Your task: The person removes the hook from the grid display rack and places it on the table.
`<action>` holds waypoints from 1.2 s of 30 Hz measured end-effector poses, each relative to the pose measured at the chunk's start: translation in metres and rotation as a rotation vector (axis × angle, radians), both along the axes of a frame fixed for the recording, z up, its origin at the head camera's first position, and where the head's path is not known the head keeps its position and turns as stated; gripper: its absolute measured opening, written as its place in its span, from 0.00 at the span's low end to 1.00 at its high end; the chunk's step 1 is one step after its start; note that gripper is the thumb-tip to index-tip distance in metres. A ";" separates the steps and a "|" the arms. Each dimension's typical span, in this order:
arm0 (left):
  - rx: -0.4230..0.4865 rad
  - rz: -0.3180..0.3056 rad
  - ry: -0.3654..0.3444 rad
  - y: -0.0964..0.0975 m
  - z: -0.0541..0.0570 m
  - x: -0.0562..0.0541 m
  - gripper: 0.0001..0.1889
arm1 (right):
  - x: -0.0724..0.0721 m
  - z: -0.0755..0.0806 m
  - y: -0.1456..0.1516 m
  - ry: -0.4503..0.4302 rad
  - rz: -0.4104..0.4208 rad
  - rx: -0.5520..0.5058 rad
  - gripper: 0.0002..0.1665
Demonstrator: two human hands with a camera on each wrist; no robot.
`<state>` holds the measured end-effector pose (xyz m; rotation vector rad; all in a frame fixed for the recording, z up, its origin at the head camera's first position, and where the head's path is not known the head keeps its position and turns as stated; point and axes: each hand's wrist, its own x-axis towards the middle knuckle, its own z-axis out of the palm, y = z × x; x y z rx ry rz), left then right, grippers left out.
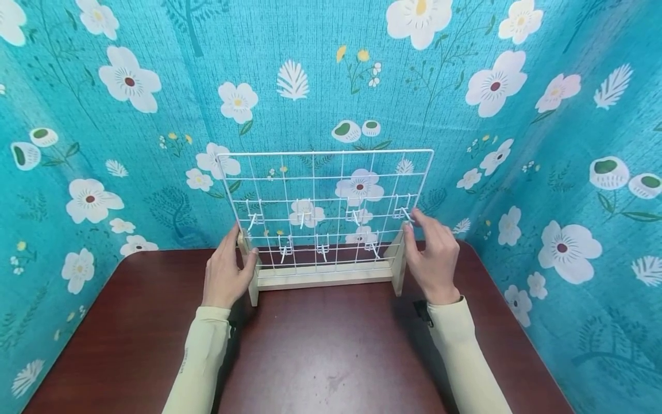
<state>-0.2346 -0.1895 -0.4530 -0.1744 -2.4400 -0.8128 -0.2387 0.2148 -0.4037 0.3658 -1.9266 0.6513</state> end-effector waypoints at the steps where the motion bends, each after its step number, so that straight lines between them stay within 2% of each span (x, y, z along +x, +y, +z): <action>1: 0.002 0.001 -0.005 0.000 0.000 0.000 0.38 | 0.000 0.000 0.000 -0.003 0.000 -0.002 0.19; 7: 0.013 0.004 -0.006 0.002 0.001 0.000 0.37 | -0.001 0.001 0.000 -0.003 0.002 0.001 0.18; 18: 0.022 -0.017 0.067 -0.001 -0.003 -0.001 0.26 | -0.003 0.000 -0.001 0.001 0.006 0.016 0.16; 28: 0.037 -0.033 0.050 -0.001 -0.004 -0.002 0.26 | -0.005 -0.002 0.000 0.004 0.002 0.019 0.10; 36: 0.039 -0.021 0.038 -0.001 -0.004 -0.001 0.26 | -0.007 -0.003 -0.002 0.013 0.004 0.014 0.11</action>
